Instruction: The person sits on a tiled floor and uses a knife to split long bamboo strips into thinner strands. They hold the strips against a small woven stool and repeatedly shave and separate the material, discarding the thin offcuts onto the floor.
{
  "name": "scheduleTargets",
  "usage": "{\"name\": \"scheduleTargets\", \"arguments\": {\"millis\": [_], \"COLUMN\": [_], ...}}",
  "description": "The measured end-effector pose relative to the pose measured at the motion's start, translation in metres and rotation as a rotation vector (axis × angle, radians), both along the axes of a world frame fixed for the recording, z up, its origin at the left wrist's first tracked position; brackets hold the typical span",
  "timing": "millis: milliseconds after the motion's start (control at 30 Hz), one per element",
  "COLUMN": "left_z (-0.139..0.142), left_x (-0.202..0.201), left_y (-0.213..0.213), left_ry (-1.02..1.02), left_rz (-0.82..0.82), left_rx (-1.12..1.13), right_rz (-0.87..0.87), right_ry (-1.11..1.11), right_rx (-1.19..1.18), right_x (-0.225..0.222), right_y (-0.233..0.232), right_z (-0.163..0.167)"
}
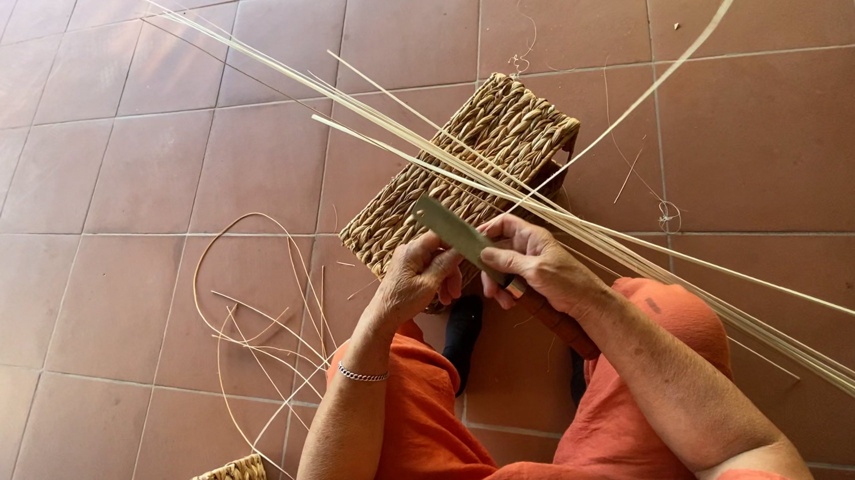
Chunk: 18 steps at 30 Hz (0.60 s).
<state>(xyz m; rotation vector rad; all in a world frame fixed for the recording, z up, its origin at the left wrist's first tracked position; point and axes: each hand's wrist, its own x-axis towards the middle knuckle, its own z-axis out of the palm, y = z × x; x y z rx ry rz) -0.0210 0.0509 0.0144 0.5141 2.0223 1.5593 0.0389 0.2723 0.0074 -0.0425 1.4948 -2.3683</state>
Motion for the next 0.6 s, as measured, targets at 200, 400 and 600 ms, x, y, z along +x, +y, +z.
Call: {"name": "scheduleTargets", "arguments": {"millis": [200, 400, 600], "left_z": [0.003, 0.002, -0.001], "left_x": [-0.003, 0.0, -0.006], "left_y": [-0.012, -0.025, -0.038], "left_ry": [-0.002, 0.034, 0.075], "left_rz": [0.017, 0.013, -0.02], "left_rx": [-0.014, -0.035, -0.07], "right_rz": [-0.158, -0.242, -0.361], "right_ry": [0.038, 0.108, 0.14], "right_rx": [-0.024, -0.116, -0.135], "right_x": [-0.007, -0.006, 0.002], "right_y": [0.031, 0.063, 0.091], "right_z": [0.002, -0.002, -0.008]}}
